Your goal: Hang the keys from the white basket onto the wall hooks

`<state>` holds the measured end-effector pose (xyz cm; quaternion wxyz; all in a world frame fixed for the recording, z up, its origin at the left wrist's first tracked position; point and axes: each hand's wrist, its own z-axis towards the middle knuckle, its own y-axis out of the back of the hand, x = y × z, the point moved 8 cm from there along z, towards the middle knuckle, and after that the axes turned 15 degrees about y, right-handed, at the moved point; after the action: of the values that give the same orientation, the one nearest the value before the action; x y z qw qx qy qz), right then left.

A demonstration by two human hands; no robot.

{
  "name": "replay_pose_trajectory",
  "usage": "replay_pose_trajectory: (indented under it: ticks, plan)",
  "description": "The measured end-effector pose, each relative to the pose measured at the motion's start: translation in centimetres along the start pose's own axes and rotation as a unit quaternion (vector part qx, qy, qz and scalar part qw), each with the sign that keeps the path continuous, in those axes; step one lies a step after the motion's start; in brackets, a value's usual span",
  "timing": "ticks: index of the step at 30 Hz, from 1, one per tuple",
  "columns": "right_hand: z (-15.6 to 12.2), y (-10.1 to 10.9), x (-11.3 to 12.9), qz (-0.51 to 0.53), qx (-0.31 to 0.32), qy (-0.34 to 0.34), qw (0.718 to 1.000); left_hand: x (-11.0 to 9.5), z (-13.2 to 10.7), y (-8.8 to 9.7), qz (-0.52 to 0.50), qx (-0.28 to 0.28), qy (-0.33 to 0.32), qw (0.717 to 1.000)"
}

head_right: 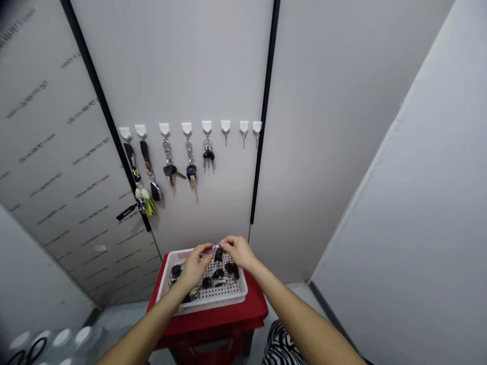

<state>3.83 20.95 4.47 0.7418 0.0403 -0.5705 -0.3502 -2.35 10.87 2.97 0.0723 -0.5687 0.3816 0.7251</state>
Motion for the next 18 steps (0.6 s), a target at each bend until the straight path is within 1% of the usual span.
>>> replay_pose_trajectory:
  ticks: [4, 6, 8, 10, 15, 18]
  plan:
    - [1.5, 1.1, 2.1, 0.051, -0.025, 0.022, 0.998, -2.0, 1.3, 0.2, -0.058, 0.033, -0.005, 0.998]
    - [2.6, 2.2, 3.3, 0.065, -0.050, 0.030, 0.996, -3.2, 2.0, 0.8, -0.083, 0.026, -0.011, 0.996]
    - [4.0, 3.7, 4.6, 0.075, -0.079, 0.040, 0.993, -5.0, 2.8, 1.7, -0.088, 0.004, -0.028, 0.996]
    - [5.6, 5.6, 6.3, 0.082, -0.113, 0.054, 0.989, -7.6, 3.4, 2.7, -0.073, -0.020, -0.059, 0.995]
    - [9.8, 10.4, 11.5, 0.079, -0.186, 0.105, 0.974, -15.4, 4.8, 5.6, -0.022, -0.084, -0.130, 0.988]
    - [12.0, 12.7, 14.1, 0.081, -0.226, 0.125, 0.963, -19.1, 5.6, 7.1, -0.004, -0.116, -0.152, 0.981]
